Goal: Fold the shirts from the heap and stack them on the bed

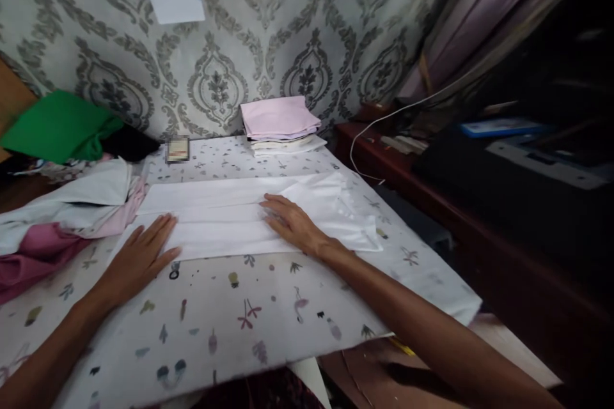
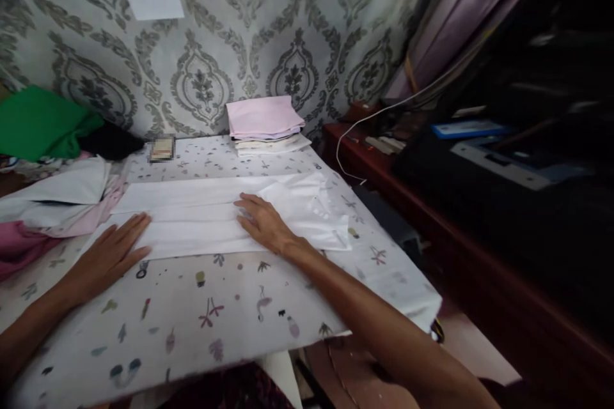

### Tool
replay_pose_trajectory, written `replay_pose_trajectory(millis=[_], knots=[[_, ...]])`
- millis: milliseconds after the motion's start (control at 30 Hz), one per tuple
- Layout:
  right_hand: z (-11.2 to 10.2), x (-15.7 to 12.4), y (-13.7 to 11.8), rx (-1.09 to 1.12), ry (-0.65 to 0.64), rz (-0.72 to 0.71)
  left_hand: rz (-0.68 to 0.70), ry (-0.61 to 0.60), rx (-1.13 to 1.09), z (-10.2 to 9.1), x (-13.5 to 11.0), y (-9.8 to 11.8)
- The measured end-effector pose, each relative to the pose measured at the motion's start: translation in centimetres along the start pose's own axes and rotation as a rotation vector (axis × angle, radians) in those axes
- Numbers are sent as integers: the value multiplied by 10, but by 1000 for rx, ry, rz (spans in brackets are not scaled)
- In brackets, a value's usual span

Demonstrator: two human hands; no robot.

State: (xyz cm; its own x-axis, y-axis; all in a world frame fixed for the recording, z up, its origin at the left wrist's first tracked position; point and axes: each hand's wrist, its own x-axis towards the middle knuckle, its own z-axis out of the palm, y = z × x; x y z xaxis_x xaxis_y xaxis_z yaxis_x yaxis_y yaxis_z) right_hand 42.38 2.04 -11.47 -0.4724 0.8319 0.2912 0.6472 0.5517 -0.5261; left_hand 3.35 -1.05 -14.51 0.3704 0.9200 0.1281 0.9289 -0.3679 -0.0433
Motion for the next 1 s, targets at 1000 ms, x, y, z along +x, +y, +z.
replay_pose_trajectory(millis=[1000], knots=[[84,212,-78,134,-267,-11,-751,-93,-231,-73,-40,-8]])
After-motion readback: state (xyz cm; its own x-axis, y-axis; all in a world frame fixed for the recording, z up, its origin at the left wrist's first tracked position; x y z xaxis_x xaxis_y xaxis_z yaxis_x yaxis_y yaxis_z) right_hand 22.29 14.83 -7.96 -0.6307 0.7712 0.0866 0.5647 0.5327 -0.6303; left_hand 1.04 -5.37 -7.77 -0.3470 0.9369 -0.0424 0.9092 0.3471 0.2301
